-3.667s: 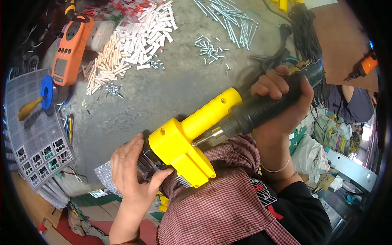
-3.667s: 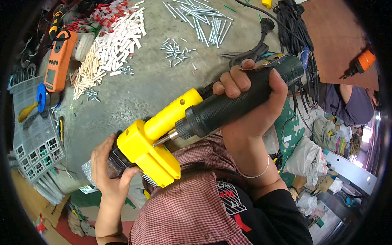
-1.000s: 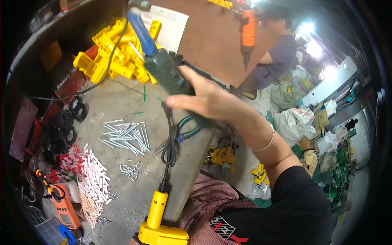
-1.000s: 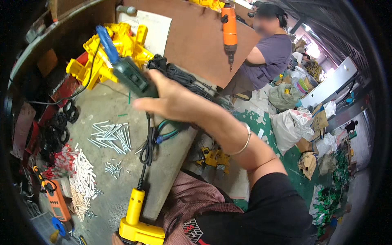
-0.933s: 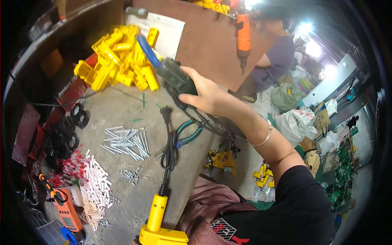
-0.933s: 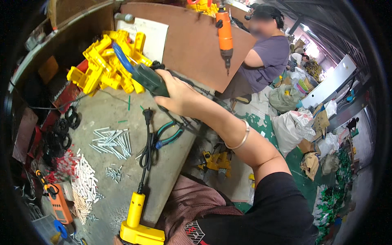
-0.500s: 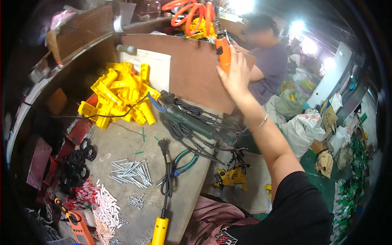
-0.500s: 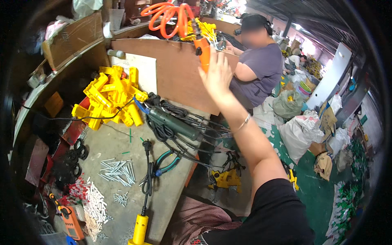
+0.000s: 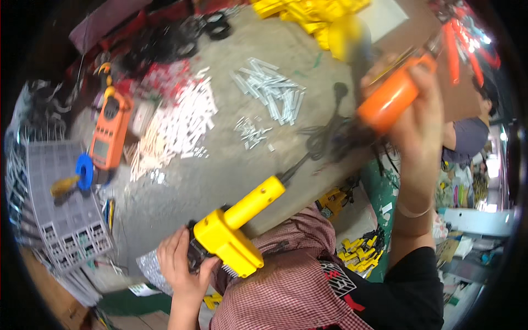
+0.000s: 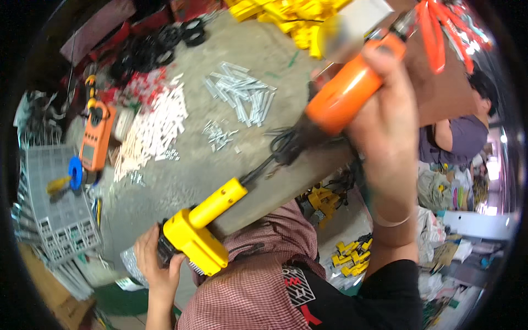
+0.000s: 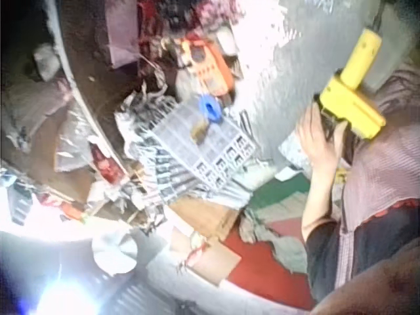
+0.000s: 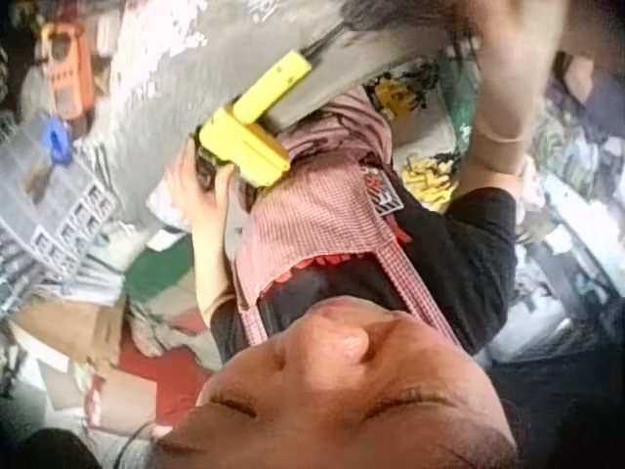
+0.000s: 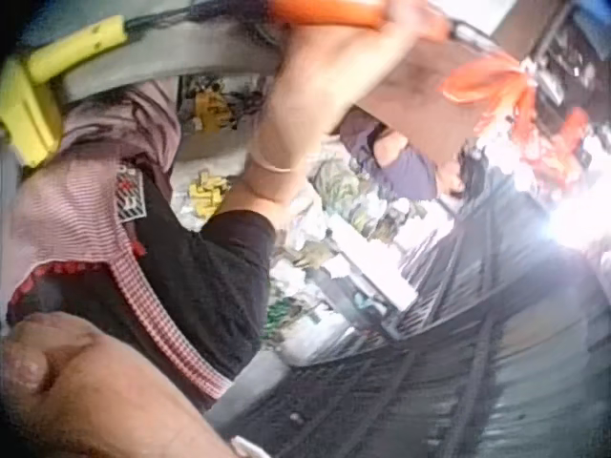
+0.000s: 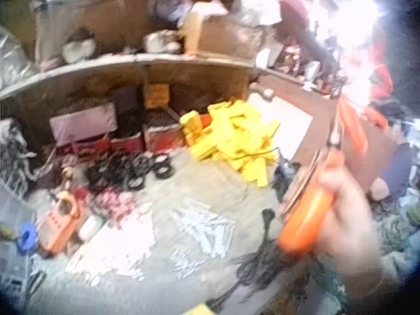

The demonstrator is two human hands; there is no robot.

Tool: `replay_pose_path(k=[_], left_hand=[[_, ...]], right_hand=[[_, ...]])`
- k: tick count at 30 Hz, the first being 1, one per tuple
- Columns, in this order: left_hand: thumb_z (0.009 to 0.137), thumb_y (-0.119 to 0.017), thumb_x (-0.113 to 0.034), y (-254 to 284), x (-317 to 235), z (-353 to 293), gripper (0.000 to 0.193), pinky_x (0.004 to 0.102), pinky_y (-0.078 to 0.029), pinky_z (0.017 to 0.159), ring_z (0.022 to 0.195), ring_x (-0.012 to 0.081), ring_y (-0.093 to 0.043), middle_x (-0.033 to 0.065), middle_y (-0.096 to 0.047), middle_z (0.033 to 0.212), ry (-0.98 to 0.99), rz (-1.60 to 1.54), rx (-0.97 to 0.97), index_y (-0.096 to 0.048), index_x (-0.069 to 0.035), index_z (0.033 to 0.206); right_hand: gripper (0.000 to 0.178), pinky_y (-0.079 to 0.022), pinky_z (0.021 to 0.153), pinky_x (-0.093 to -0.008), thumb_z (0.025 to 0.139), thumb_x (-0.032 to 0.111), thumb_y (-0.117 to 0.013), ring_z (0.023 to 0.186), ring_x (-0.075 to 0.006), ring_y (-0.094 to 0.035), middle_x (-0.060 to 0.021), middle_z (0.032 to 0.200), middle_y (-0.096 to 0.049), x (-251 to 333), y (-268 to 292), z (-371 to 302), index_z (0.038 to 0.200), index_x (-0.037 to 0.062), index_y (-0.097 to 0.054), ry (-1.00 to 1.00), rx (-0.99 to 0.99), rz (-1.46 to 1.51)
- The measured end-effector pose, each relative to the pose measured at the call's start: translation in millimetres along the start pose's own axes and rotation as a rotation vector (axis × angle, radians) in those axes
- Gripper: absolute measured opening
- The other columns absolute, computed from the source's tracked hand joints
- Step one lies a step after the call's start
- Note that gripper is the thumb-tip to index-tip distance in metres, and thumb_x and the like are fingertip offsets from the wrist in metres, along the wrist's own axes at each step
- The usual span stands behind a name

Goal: Assembling and soldering components for a yellow handheld electronic device.

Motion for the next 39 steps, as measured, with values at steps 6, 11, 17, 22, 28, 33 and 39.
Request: replay_pose_path(k=[6, 11, 17, 22, 28, 33, 39], left_hand=[[0.078, -0.073, -0.044, 3, 1, -4, 0.067, 0.0478, -0.040, 0.094, 0.108, 0.0355, -0.056, 0.0179, -0.058, 0.122, 0.002, -0.029, -0.001, -0.055, 0.003, 0.122], [0.075, -0.076, -0.041, 5, 2, -7, 0.068, 0.0471, -0.041, 0.093, 0.108, 0.0344, -0.057, 0.0179, -0.059, 0.124, -0.005, -0.055, -0.010, -0.055, 0.003, 0.122], [0.074, -0.077, -0.042, 6, 3, -4, 0.069, 0.0477, -0.040, 0.094, 0.107, 0.0354, -0.058, 0.0187, -0.061, 0.121, 0.036, -0.108, -0.018, -0.054, 0.003, 0.119], [0.074, -0.078, -0.042, 5, 3, -3, 0.067, 0.0483, -0.039, 0.095, 0.107, 0.0361, -0.058, 0.0197, -0.061, 0.121, 0.040, -0.118, 0.002, -0.054, 0.003, 0.118], [0.075, -0.077, -0.040, 4, 3, -3, 0.065, 0.0490, -0.039, 0.095, 0.107, 0.0367, -0.058, 0.0209, -0.060, 0.121, 0.024, -0.099, 0.025, -0.054, 0.004, 0.118], [0.075, -0.077, -0.040, 4, 4, -4, 0.065, 0.0490, -0.039, 0.095, 0.107, 0.0366, -0.058, 0.0214, -0.060, 0.121, 0.020, -0.108, 0.025, -0.055, 0.005, 0.118], [0.075, -0.077, -0.040, 4, 4, -5, 0.066, 0.0493, -0.040, 0.094, 0.106, 0.0367, -0.058, 0.0215, -0.060, 0.120, -0.004, -0.096, 0.031, -0.055, 0.005, 0.118]], right_hand=[[0.034, -0.044, 0.101, -0.0462, 0.088, 0.027, -0.060, 0.105, -0.0260, -0.059, -0.0097, 0.106, -0.058, -123, -15, -37, 0.112, 0.0059, -0.050, -0.103, -0.131, 0.189], [0.040, -0.043, 0.103, -0.0463, 0.088, 0.030, -0.062, 0.107, -0.0268, -0.057, -0.0115, 0.111, -0.055, -147, -15, -56, 0.116, 0.0062, -0.045, -0.090, -0.326, 0.052], [0.033, -0.043, 0.103, -0.0472, 0.089, 0.026, -0.061, 0.106, -0.0256, -0.057, -0.0107, 0.107, -0.057, -152, -10, -59, 0.112, 0.0063, -0.046, -0.081, -0.285, 0.094], [0.031, -0.042, 0.103, -0.0480, 0.089, 0.025, -0.060, 0.107, -0.0257, -0.057, -0.0107, 0.107, -0.058, -151, -11, -60, 0.111, 0.0066, -0.047, -0.083, -0.348, 0.073], [0.033, -0.042, 0.104, -0.0474, 0.088, 0.026, -0.061, 0.108, -0.0264, -0.057, -0.0106, 0.109, -0.058, -151, -15, -63, 0.112, 0.0071, -0.047, -0.098, -0.394, 0.039], [0.034, -0.041, 0.104, -0.0473, 0.088, 0.027, -0.062, 0.109, -0.0260, -0.056, -0.0099, 0.109, -0.058, -149, -24, -69, 0.112, 0.0080, -0.047, -0.090, -0.474, 0.008], [0.035, -0.040, 0.105, -0.0476, 0.087, 0.030, -0.062, 0.110, -0.0253, -0.056, -0.0091, 0.109, -0.058, -148, -19, -70, 0.112, 0.0095, -0.047, -0.083, -0.428, 0.022]])
Point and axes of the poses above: each hand's wrist, its own z-axis towards the middle knuckle, its own y-axis out of the back of the hand, x = y × z, the point moved 4 cm from there along z, towards the middle knuckle
